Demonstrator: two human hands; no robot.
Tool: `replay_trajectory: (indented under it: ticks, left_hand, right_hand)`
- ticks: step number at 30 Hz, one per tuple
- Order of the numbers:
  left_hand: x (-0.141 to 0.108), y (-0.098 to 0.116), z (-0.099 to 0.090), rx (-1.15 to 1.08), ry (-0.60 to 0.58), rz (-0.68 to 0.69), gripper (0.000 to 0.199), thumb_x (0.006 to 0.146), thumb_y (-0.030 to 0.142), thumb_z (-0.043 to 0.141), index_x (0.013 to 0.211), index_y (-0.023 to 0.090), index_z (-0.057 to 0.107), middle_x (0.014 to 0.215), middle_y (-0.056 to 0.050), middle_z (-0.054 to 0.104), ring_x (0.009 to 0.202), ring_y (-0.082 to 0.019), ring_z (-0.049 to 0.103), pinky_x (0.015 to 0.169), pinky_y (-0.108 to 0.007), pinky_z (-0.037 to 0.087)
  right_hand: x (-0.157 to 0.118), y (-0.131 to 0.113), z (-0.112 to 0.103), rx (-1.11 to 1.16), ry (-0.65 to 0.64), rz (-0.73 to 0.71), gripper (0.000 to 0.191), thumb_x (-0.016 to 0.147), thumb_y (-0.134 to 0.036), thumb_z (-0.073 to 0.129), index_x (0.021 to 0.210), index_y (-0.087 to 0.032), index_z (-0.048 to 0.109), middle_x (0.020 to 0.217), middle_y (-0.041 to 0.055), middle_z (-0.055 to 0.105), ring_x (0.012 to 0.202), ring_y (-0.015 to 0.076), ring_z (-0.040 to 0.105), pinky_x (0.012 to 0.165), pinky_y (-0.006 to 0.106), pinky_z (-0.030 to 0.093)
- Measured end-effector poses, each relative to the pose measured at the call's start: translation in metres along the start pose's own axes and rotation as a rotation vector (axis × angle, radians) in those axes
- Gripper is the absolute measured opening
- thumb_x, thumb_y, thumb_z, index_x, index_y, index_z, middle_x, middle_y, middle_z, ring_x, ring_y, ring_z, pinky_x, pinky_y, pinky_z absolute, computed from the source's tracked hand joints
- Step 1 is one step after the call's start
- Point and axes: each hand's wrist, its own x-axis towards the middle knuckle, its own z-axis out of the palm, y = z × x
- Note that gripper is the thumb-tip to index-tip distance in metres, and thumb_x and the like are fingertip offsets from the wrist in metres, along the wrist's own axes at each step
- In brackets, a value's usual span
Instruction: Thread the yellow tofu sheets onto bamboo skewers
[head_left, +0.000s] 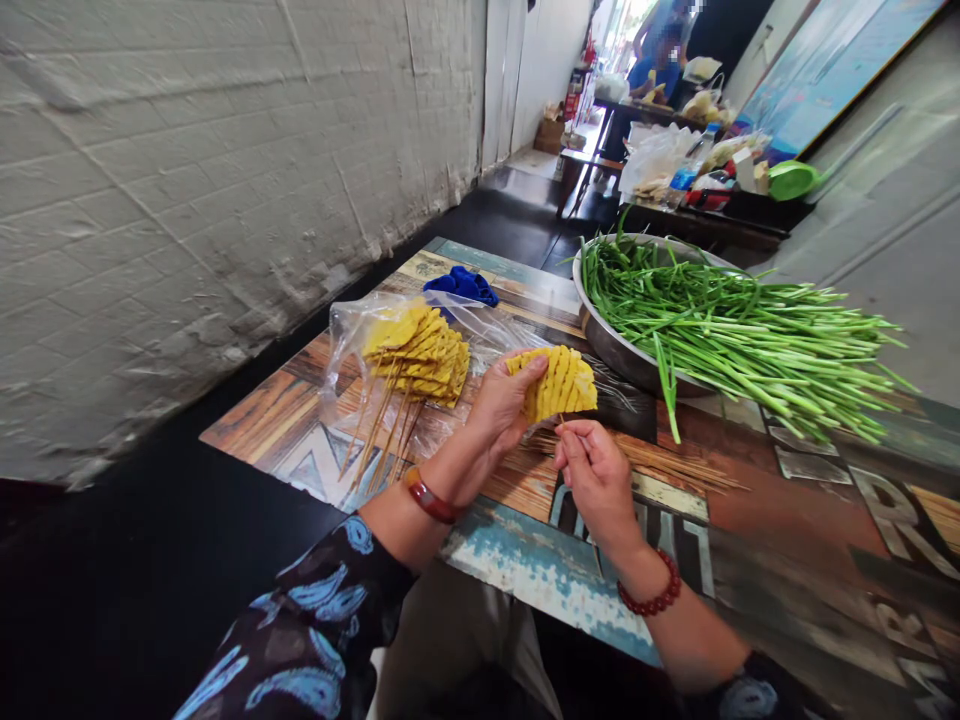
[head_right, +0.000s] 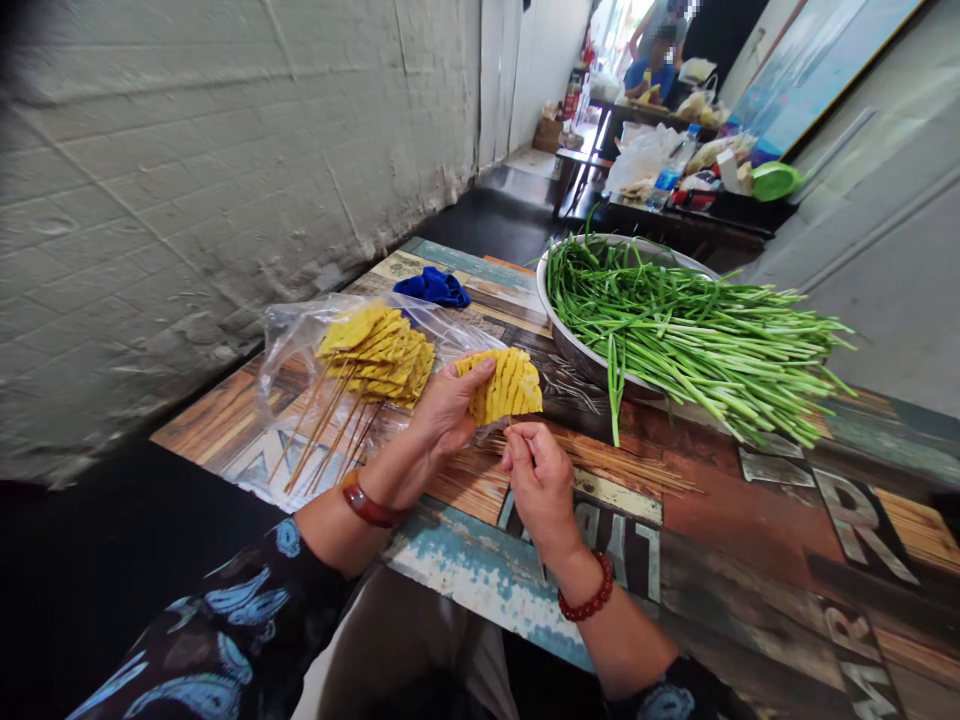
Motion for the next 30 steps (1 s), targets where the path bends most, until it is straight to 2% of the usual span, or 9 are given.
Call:
replay_trajectory:
  ticks: [8, 19, 30]
  left_hand:
    - [0.0011, -0.0036, -0.002, -0.006, -0.023, 0.012, 0.024, 0.066, 0.015, 0.083, 0.082, 0.015, 0.065, 0.073, -0.001, 0.073, 0.064, -0.015, 0.069, 0.067, -0.028, 0.057]
    - [0.0007, -0.0053, -0.0026, 0.02, -0.005, 0.042, 0.026, 0.066, 0.016, 0.083, 0.082, 0.016, 0.063, 0.072, 0.001, 0.07, 0.064, -0.014, 0.066, 0.064, -0.027, 0.053]
    - [-0.0005, -0.0084, -0.0026, 0.03, -0.033, 0.045, 0.027, 0.064, 0.018, 0.085, 0.082, 0.016, 0.064, 0.073, 0.001, 0.07, 0.064, -0.015, 0.066, 0.065, -0.028, 0.054]
  right_hand:
    - [0.0005, -0.0019, 0.0015, 0.03, -0.012, 0.013, 0.026, 0.098, -0.045, 0.052, 0.092, -0.021, 0.059, 0.063, -0.0046, 0.055, 0.047, 0.0091, 0.046, 0.047, 0.023, 0.038]
    - [0.0018, -0.0003, 0.0011, 0.033, -0.015, 0.017, 0.026, 0.098, -0.044, 0.053, 0.092, -0.02, 0.059, 0.063, -0.0046, 0.056, 0.045, 0.0082, 0.045, 0.048, 0.023, 0.038]
    - [0.0055, -0.0043, 0.0012, 0.113, 0.003, 0.055, 0.029, 0.093, -0.048, 0.058, 0.086, -0.019, 0.06, 0.061, -0.0036, 0.057, 0.044, 0.0081, 0.045, 0.044, 0.022, 0.036]
